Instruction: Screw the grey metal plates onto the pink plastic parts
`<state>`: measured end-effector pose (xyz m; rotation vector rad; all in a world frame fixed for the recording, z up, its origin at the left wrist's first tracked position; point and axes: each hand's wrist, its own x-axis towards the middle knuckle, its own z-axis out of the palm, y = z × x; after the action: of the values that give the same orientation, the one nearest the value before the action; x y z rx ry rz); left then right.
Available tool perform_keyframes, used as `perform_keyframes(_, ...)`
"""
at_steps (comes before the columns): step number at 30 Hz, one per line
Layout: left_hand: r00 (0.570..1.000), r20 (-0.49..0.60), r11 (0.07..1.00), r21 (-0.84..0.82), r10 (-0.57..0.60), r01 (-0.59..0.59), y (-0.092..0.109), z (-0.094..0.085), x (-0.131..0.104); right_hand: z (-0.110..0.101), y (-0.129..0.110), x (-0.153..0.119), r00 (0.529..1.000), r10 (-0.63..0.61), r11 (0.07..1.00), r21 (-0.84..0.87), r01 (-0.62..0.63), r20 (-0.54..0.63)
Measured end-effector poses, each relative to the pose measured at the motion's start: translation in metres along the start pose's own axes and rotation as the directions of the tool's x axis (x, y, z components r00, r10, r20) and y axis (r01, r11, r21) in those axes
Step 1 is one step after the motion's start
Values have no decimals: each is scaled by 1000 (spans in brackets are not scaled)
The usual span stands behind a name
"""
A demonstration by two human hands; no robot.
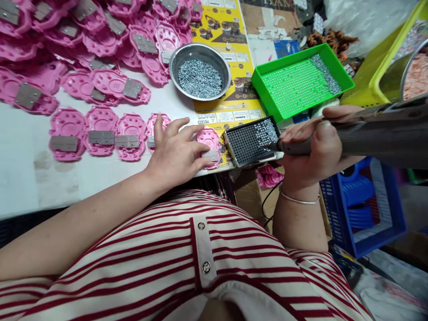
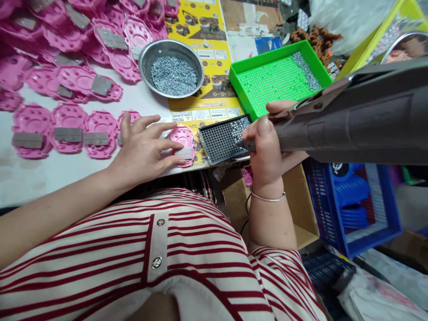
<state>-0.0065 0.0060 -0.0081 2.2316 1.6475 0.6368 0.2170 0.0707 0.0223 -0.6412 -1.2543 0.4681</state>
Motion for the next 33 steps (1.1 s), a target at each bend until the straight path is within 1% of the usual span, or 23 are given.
perform_keyframes(3, 999, -33, 998, -56, 6, -8, -3, 3, 0, -1, 0, -2, 1000, 20, 1000, -21, -21, -18)
perform_keyframes(7, 1000, -26, 997, -80, 13, -15, -7, 5, 4, -3, 0, -3, 999, 44, 999, -27, -43, 30)
perform_keyframes(9, 1000, -14, 997, -76, 10, -11, -8, 5, 5, -4, 3, -2, 998, 31, 999, -38, -29, 54)
perform_keyframes(12, 1000, -9, 996, -92, 3, -4, -9, 6, 6, -5, 8, -1, 998, -5, 1000, -13, 6, 58)
perform_keyframes(15, 1000, -13, 994, -108, -8, 7, -9, 7, 3, -6, 10, 0, 997, 35, 997, -70, -30, 74)
perform_keyframes(18, 1000, -7, 996, -94, -13, 12, -8, 7, 1, -4, 3, 1, 996, 65, 993, -105, -59, 58)
perform_keyframes(21, 999, -44, 996, -92, 4, -8, -6, 4, 0, 4, -12, 5, 999, 37, 999, -39, -37, -7)
perform_keyframes(23, 996, -89, 994, -102, 25, -34, -3, 1, 1, 10, -24, 7, 999, 21, 999, 48, -19, -42)
perform_keyframes(25, 992, -110, 993, -95, 58, -69, 1, -1, 3, 15, -34, 9, 1000, 9, 988, 157, -6, -16)
perform_keyframes(27, 990, -100, 992, -62, 100, -107, 5, -1, 5, 20, -40, 9, 999, -2, 969, 246, -7, 33)
perform_keyframes(30, 989, -95, 993, -18, 117, -119, 7, 2, 7, 29, -46, 5, 996, 60, 960, 269, -76, 67)
perform_keyframes(33, 988, -107, 992, -41, 114, -119, 7, 5, 9, 38, -54, 1, 988, 118, 937, 317, -145, 104)
